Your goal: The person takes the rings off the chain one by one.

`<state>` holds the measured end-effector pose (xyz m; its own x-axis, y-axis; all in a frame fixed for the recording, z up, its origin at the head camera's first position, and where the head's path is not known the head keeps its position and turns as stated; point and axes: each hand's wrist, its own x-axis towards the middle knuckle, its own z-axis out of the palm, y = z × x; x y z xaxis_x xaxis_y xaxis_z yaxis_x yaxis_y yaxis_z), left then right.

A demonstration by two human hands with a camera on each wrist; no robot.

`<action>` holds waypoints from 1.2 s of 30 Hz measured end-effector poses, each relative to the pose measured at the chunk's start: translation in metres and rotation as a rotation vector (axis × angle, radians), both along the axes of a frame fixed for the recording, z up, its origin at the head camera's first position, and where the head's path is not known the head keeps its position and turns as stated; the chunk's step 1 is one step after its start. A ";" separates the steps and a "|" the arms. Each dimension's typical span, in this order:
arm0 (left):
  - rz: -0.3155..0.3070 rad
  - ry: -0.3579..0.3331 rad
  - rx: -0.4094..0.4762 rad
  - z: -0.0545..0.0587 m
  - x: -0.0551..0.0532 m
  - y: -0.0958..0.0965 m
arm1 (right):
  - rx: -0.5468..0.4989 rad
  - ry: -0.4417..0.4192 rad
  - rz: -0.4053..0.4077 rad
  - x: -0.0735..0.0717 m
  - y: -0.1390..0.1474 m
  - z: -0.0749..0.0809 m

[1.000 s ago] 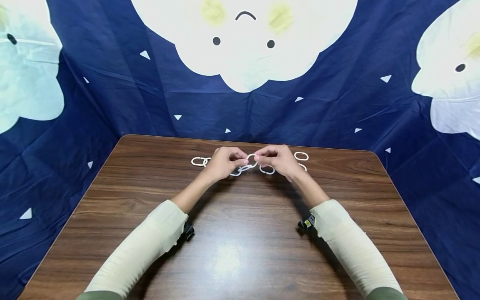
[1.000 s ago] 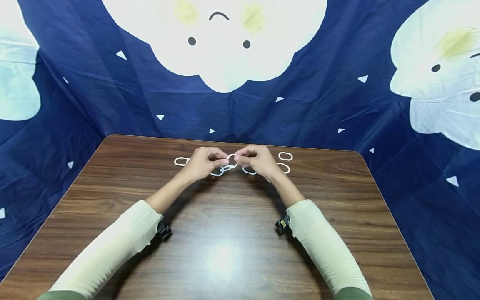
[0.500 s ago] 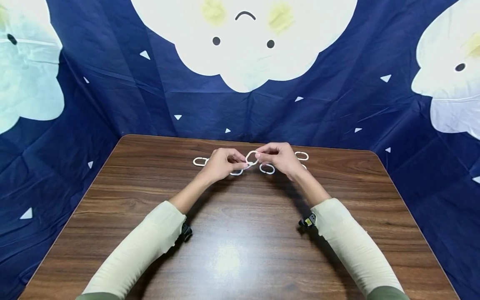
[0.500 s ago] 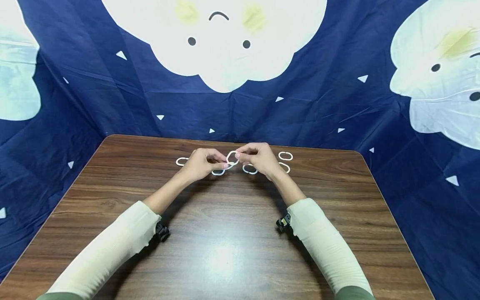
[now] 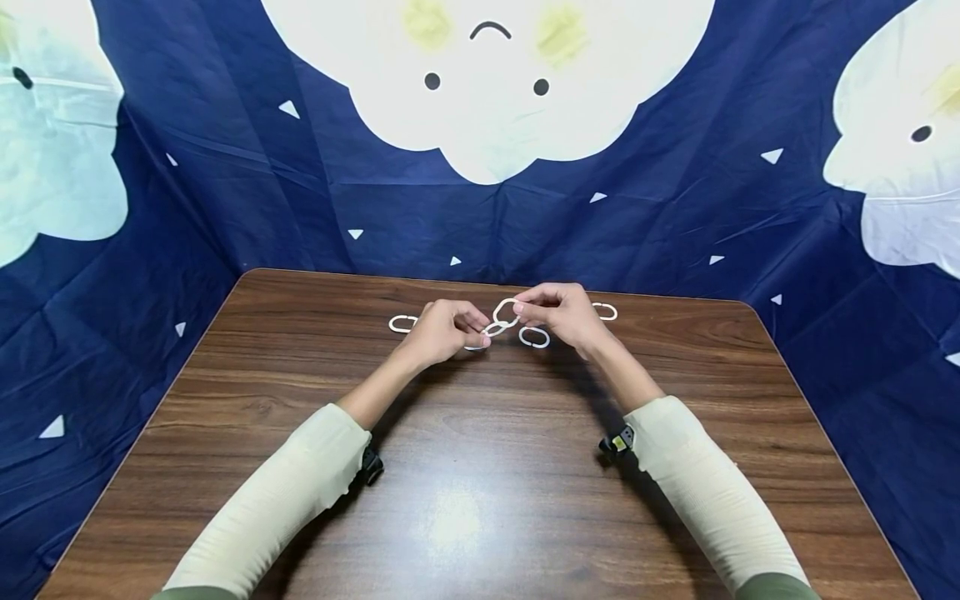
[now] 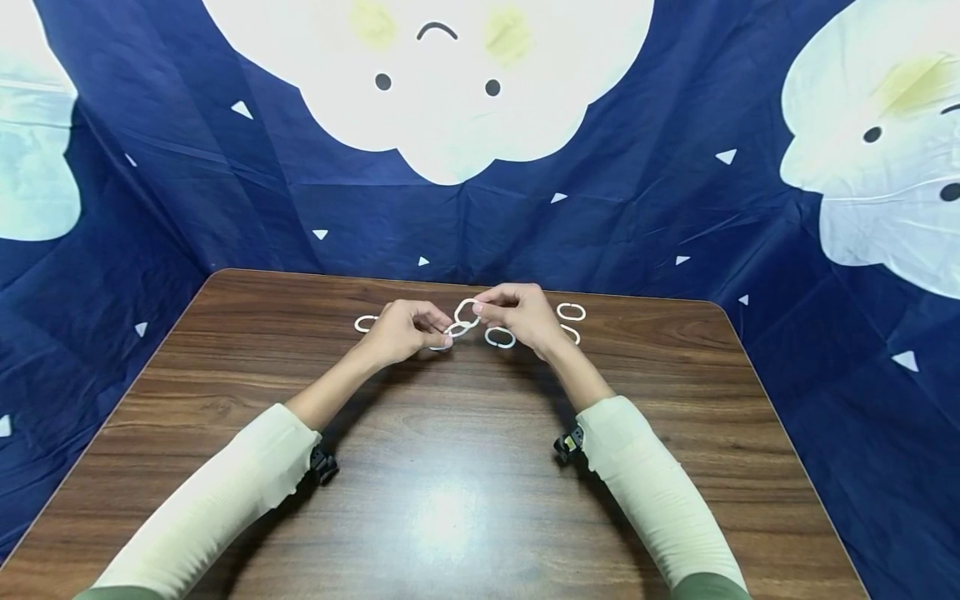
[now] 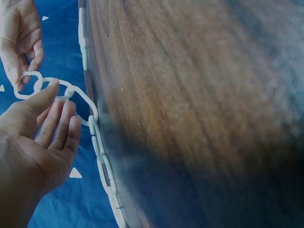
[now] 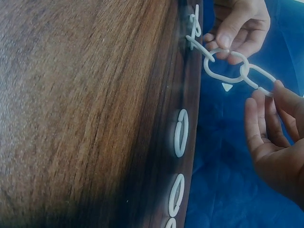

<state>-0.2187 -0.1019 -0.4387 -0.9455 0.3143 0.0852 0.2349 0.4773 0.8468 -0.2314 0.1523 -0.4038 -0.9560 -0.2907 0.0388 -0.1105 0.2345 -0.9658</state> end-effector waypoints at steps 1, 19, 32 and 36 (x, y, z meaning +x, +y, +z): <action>0.000 -0.002 -0.005 0.000 0.000 0.000 | 0.002 0.000 -0.003 0.000 0.000 0.000; 0.009 0.002 -0.106 -0.004 -0.001 0.000 | -0.012 -0.023 -0.013 -0.002 0.004 -0.003; 0.015 0.019 -0.114 -0.003 -0.001 0.001 | -0.017 -0.046 -0.032 -0.002 0.006 -0.004; 0.012 0.030 -0.105 -0.003 -0.001 0.001 | -0.020 -0.051 -0.037 -0.002 0.008 -0.005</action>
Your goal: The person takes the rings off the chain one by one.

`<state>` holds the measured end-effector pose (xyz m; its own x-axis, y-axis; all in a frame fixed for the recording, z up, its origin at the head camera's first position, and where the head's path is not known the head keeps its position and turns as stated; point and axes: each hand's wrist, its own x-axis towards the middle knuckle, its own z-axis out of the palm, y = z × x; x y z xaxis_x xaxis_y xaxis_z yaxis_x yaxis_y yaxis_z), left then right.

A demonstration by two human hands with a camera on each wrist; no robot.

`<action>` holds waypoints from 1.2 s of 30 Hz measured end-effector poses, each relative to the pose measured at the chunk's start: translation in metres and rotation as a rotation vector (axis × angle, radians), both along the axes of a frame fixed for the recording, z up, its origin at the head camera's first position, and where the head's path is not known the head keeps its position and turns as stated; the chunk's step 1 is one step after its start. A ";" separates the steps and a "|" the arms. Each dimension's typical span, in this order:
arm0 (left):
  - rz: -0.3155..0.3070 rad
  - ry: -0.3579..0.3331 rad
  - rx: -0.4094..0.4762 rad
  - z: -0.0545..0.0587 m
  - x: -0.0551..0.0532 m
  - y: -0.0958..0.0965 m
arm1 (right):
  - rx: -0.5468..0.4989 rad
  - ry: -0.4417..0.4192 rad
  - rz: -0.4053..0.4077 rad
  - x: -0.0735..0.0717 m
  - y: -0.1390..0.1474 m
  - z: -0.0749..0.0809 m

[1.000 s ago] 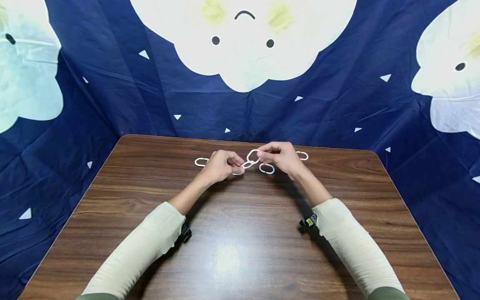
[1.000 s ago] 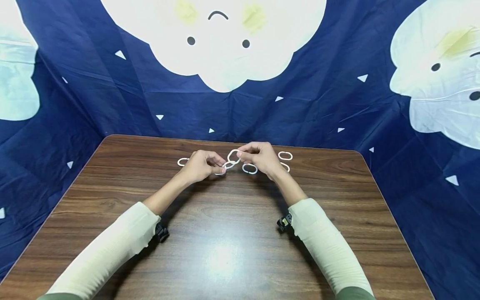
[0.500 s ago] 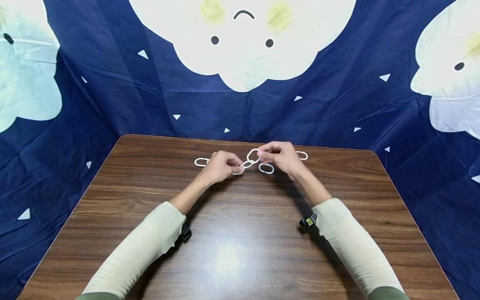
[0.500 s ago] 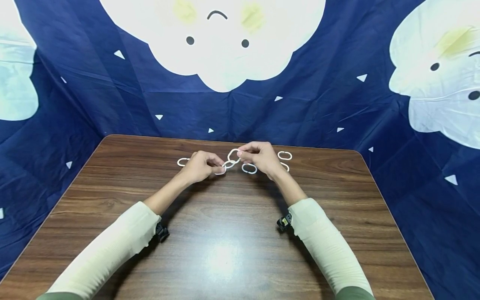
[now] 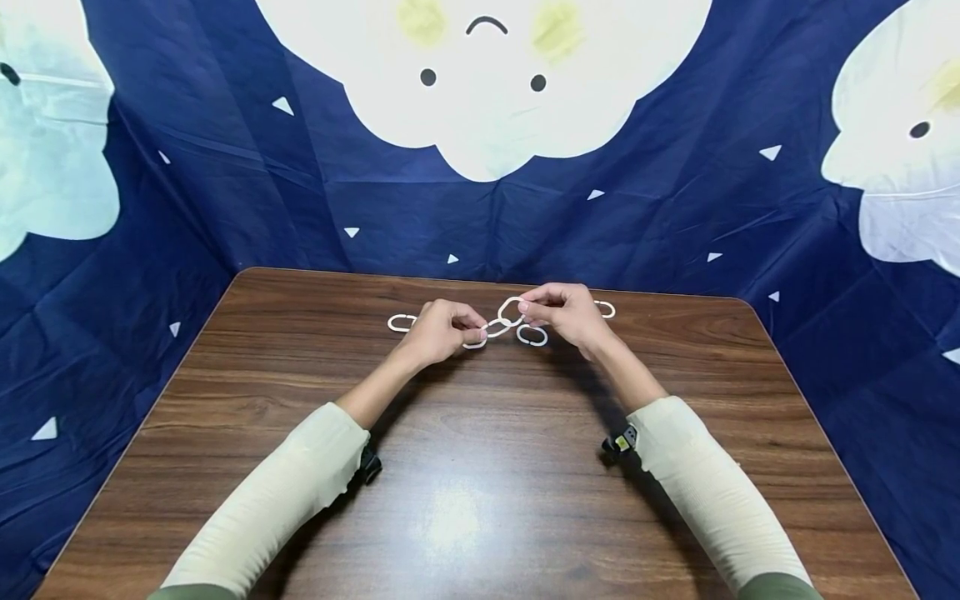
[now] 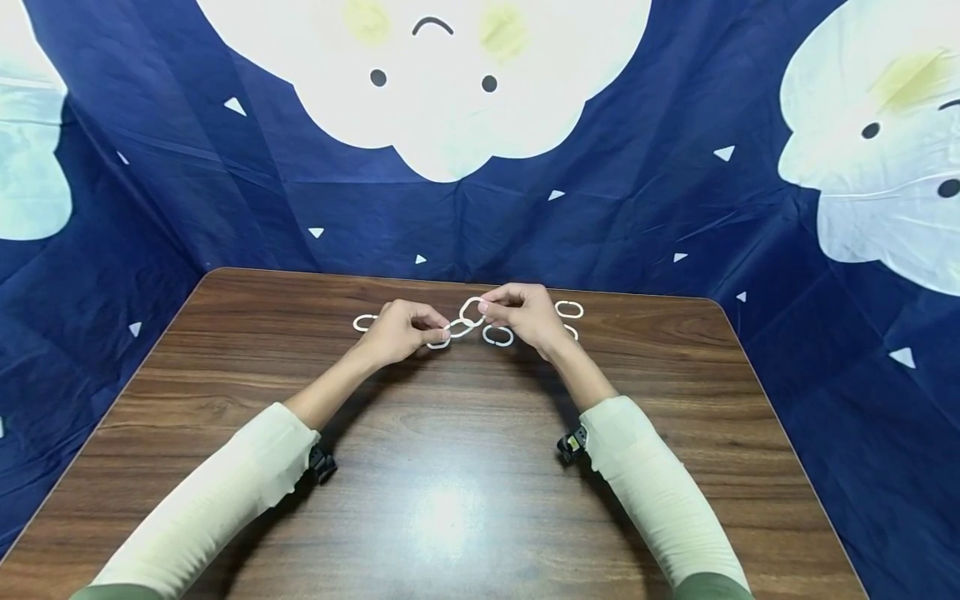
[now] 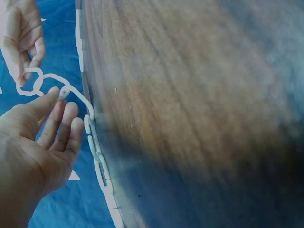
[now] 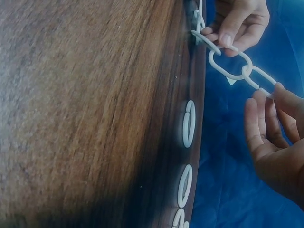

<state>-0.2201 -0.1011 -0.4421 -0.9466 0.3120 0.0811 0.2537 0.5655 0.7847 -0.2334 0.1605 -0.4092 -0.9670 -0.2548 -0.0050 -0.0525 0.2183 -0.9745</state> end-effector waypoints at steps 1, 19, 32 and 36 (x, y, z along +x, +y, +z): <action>0.000 0.006 0.001 0.000 0.000 0.000 | -0.002 -0.001 0.000 0.000 0.000 0.000; 0.027 0.038 0.057 0.001 -0.002 0.006 | -0.165 -0.106 -0.035 0.004 -0.006 -0.010; 0.049 0.076 0.024 0.004 0.000 0.015 | -0.280 -0.208 -0.126 0.006 -0.018 -0.019; 0.058 0.084 0.021 0.004 0.001 0.016 | -0.291 -0.204 -0.129 0.006 -0.022 -0.020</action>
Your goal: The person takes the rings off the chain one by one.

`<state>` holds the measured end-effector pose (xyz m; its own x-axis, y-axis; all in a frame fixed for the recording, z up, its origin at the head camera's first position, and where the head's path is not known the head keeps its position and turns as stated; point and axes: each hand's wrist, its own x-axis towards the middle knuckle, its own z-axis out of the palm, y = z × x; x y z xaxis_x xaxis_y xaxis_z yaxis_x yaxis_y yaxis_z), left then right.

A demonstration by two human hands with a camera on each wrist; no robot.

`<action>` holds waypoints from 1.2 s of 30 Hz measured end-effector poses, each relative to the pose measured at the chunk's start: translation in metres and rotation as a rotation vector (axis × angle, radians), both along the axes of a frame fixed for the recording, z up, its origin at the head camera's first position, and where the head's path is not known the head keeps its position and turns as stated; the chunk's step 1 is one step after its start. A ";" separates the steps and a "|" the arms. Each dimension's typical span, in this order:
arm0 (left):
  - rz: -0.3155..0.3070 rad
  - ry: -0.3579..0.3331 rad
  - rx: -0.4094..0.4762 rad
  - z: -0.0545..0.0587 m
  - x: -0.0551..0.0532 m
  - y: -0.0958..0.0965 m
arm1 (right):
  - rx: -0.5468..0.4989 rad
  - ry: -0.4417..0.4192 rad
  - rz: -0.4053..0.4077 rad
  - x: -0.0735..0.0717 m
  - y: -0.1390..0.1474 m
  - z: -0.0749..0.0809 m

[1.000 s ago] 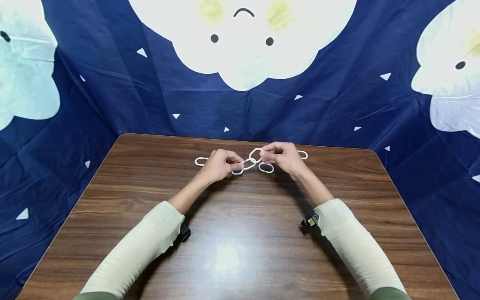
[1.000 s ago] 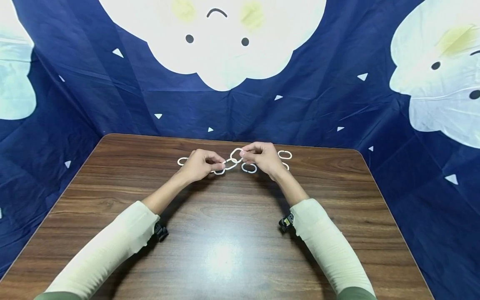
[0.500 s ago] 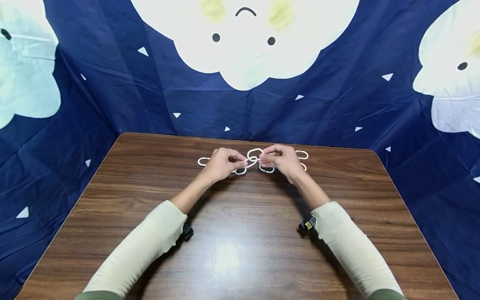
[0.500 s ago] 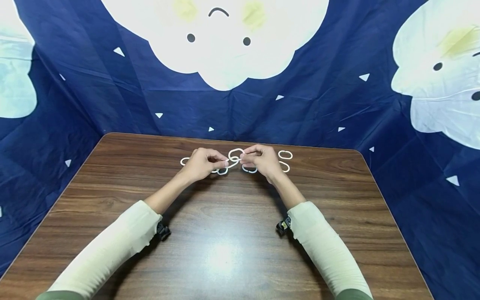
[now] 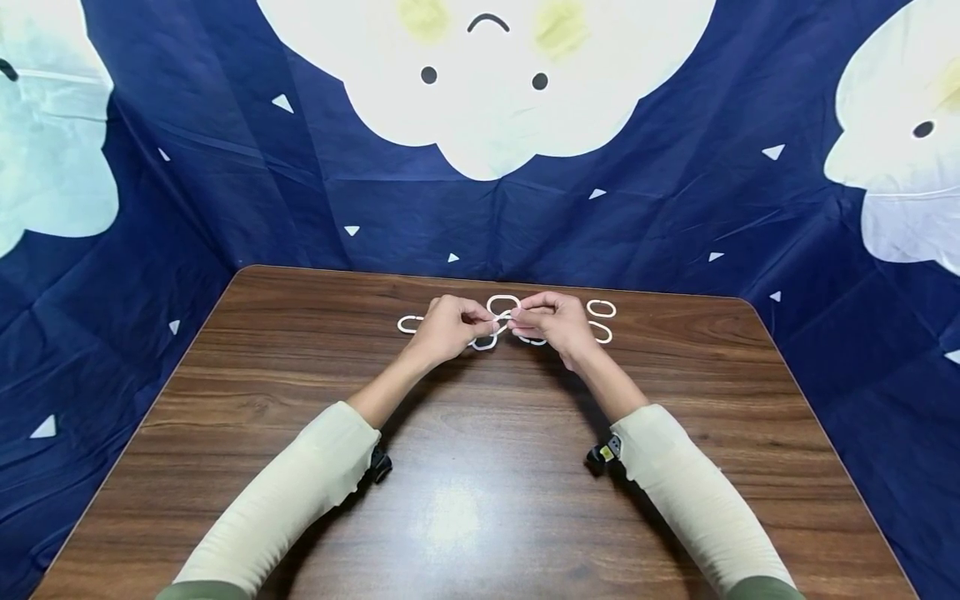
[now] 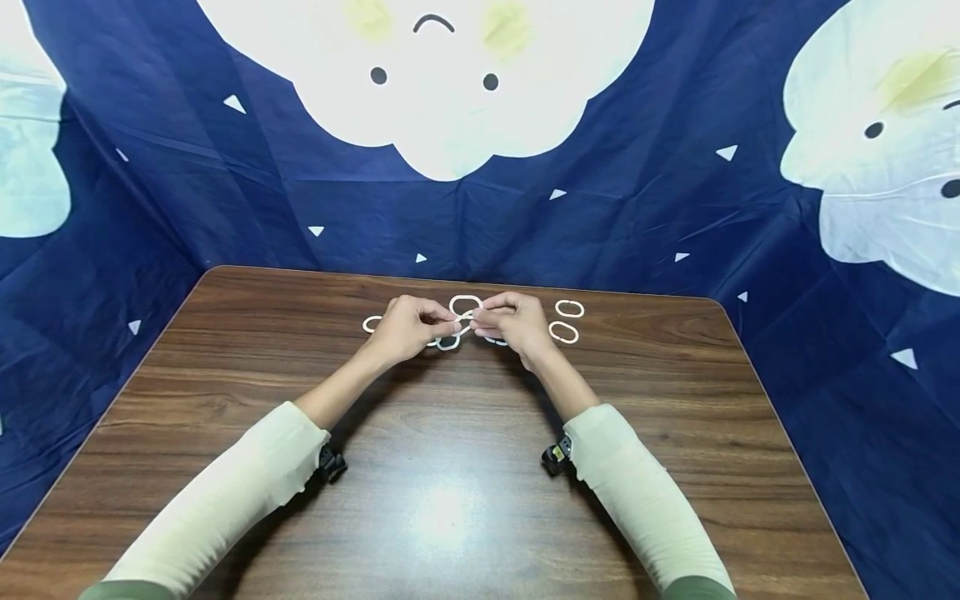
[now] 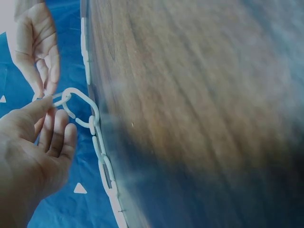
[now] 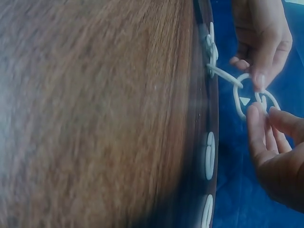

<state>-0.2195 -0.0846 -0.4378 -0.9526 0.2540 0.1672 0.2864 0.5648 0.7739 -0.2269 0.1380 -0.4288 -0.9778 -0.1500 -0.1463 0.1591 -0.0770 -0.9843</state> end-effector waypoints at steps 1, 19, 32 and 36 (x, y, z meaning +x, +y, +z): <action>0.003 0.000 -0.001 0.000 0.000 0.000 | -0.005 0.001 -0.001 0.000 -0.001 0.000; 0.069 0.019 0.009 0.002 0.002 0.004 | -0.016 0.030 -0.032 0.004 -0.014 -0.002; 0.107 0.022 -0.012 0.006 0.001 0.005 | -0.042 0.081 -0.078 0.004 -0.023 -0.005; 0.120 -0.007 -0.016 0.007 0.000 0.004 | -0.065 0.090 -0.092 0.004 -0.026 -0.006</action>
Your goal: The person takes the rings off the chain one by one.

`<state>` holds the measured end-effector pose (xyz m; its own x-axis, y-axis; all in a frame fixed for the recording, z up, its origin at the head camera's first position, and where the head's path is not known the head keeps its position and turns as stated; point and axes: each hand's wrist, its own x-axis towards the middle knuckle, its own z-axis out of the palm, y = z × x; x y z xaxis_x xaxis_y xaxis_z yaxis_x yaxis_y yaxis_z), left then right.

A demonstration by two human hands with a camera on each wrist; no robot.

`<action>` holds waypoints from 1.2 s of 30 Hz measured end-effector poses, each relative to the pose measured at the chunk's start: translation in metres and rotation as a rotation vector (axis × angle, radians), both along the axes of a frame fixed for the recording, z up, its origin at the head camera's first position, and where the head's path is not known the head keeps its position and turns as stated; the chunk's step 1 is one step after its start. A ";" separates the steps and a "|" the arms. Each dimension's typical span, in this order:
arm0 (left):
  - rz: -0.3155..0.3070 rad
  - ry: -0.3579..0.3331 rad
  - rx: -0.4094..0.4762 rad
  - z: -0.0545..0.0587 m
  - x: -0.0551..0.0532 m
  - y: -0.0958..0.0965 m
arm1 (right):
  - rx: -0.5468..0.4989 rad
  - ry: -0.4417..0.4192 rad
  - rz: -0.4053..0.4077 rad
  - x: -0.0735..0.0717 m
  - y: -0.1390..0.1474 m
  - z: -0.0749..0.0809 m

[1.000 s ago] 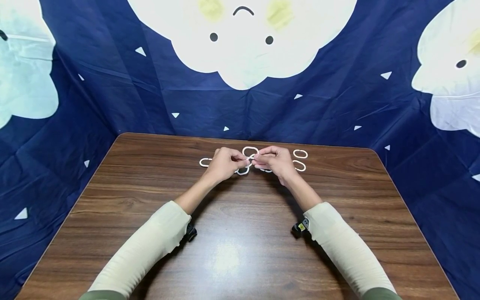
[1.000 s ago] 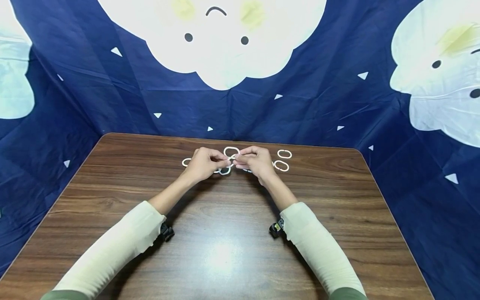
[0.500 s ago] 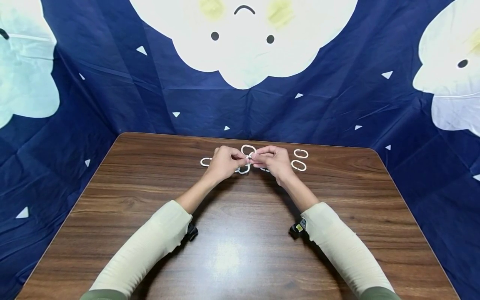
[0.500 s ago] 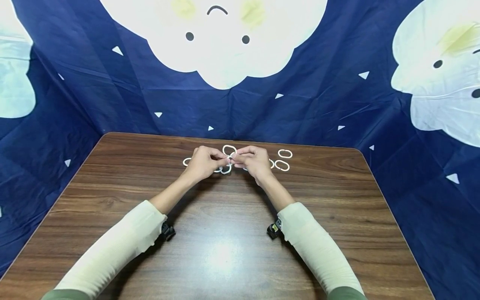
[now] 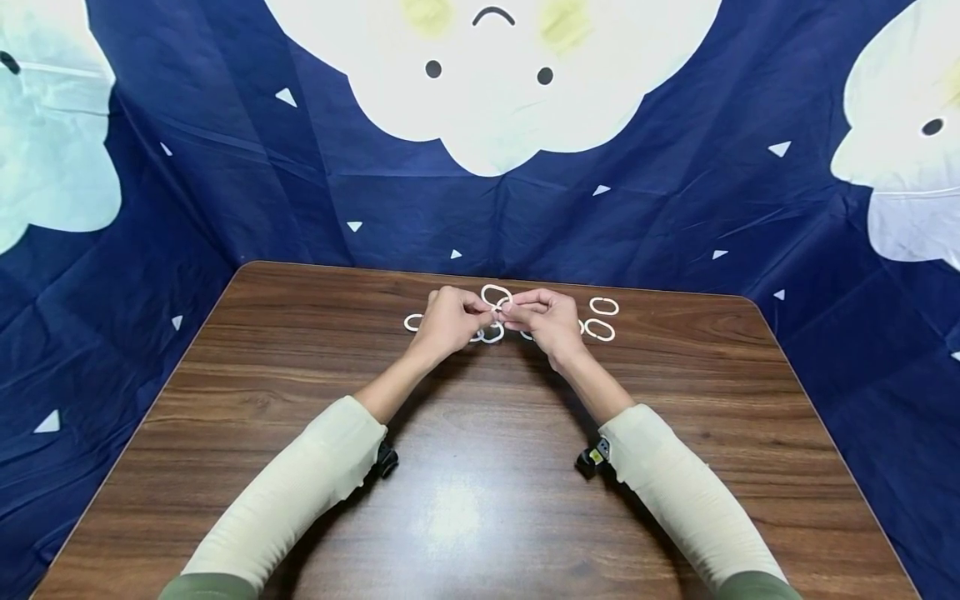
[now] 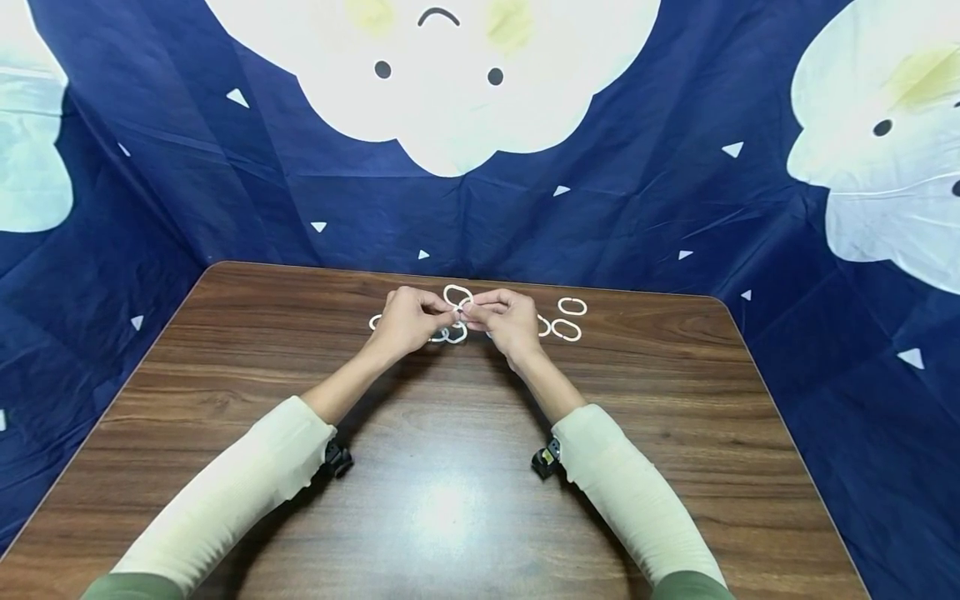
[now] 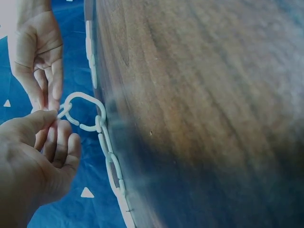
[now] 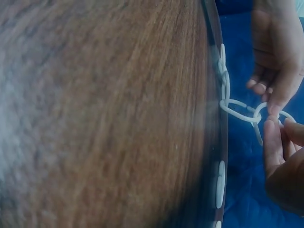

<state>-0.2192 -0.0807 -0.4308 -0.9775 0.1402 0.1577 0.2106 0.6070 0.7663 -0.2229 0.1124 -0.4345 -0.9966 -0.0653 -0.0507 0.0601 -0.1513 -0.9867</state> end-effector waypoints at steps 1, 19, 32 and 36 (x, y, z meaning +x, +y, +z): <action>0.002 -0.010 0.000 0.000 -0.001 -0.001 | -0.005 0.005 -0.003 0.000 0.000 0.000; -0.016 -0.016 0.030 -0.024 -0.021 -0.013 | -0.010 -0.022 -0.017 -0.001 0.023 0.006; -0.018 -0.029 0.046 -0.001 -0.003 -0.013 | 0.012 -0.044 -0.023 0.003 0.061 0.011; -0.020 -0.038 0.053 0.000 -0.002 -0.014 | 0.020 -0.058 -0.027 0.004 0.073 0.012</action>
